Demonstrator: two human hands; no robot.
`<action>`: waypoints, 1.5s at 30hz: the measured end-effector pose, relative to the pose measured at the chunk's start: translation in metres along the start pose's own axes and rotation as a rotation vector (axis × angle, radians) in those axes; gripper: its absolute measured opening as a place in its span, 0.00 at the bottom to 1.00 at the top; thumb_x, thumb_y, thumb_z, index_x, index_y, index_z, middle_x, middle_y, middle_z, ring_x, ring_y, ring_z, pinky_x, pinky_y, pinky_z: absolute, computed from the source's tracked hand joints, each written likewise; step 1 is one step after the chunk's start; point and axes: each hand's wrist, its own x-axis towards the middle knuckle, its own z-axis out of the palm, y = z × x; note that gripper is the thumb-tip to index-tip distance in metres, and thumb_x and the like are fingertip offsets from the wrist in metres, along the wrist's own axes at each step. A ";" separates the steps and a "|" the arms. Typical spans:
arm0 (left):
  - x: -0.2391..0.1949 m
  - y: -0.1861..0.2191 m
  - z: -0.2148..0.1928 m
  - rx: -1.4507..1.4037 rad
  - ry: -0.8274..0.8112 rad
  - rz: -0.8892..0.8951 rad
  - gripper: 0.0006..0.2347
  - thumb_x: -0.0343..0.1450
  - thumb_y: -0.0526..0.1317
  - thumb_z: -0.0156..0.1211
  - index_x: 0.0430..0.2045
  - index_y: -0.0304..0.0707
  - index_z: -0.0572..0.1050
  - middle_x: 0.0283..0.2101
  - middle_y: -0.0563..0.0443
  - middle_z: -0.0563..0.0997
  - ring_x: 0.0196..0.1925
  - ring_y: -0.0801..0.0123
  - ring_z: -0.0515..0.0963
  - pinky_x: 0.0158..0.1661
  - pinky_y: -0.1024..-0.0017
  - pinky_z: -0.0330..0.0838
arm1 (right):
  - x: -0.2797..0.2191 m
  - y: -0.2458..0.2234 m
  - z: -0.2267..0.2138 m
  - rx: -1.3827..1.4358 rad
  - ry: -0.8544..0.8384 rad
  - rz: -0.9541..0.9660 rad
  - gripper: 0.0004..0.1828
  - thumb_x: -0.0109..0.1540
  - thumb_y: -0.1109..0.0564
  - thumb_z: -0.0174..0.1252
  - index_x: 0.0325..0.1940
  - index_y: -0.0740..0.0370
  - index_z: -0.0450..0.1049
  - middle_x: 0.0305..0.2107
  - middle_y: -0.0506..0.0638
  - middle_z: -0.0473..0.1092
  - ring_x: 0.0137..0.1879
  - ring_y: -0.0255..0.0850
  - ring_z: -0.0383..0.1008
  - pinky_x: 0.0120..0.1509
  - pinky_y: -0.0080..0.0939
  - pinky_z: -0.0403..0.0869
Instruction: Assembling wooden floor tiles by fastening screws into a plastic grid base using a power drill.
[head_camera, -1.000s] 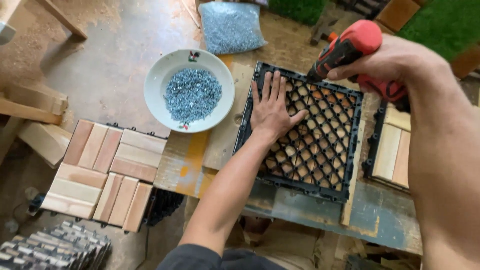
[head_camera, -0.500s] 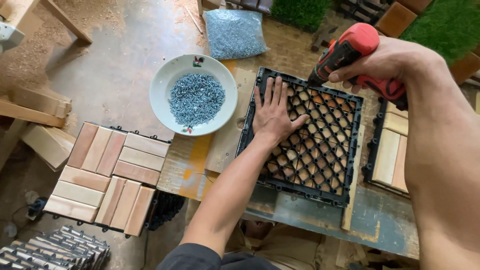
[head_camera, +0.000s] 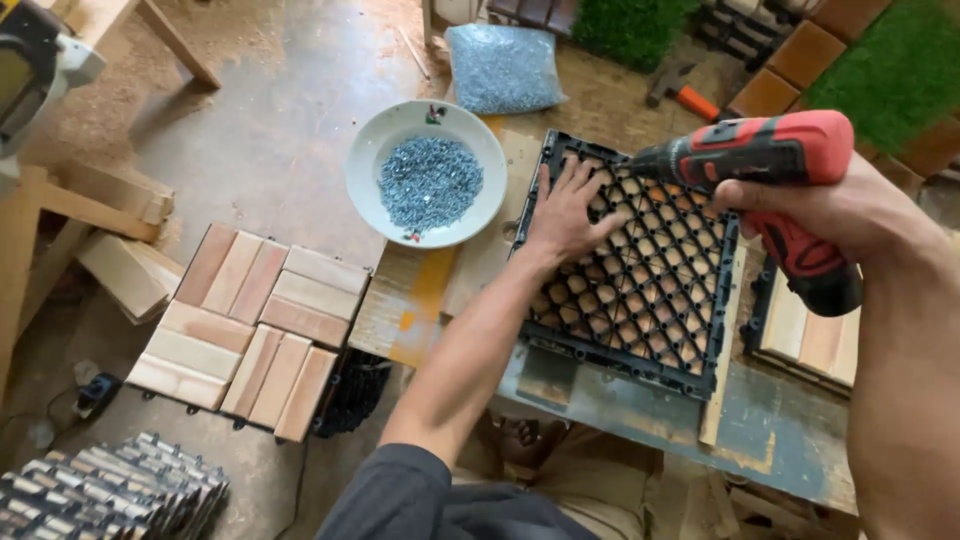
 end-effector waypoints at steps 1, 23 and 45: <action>-0.016 -0.006 -0.016 -0.006 -0.014 -0.017 0.35 0.70 0.66 0.41 0.69 0.47 0.62 0.77 0.47 0.54 0.81 0.59 0.41 0.73 0.47 0.16 | -0.005 0.015 0.007 0.002 -0.018 0.013 0.22 0.60 0.58 0.68 0.58 0.62 0.78 0.21 0.58 0.68 0.26 0.43 0.66 0.28 0.43 0.66; -0.084 -0.078 -0.127 -0.516 0.636 -0.379 0.06 0.69 0.39 0.66 0.37 0.43 0.83 0.40 0.51 0.87 0.43 0.64 0.85 0.46 0.65 0.81 | -0.039 0.067 0.087 0.760 0.170 0.016 0.26 0.63 0.50 0.61 0.61 0.62 0.68 0.39 0.57 0.75 0.30 0.42 0.73 0.31 0.43 0.78; -0.032 -0.009 0.004 -1.960 0.185 -0.462 0.14 0.67 0.48 0.76 0.31 0.36 0.81 0.36 0.47 0.87 0.40 0.65 0.88 0.48 0.68 0.84 | -0.081 0.083 0.100 0.575 0.142 -0.143 0.30 0.57 0.46 0.63 0.58 0.63 0.66 0.36 0.60 0.76 0.29 0.44 0.75 0.29 0.45 0.80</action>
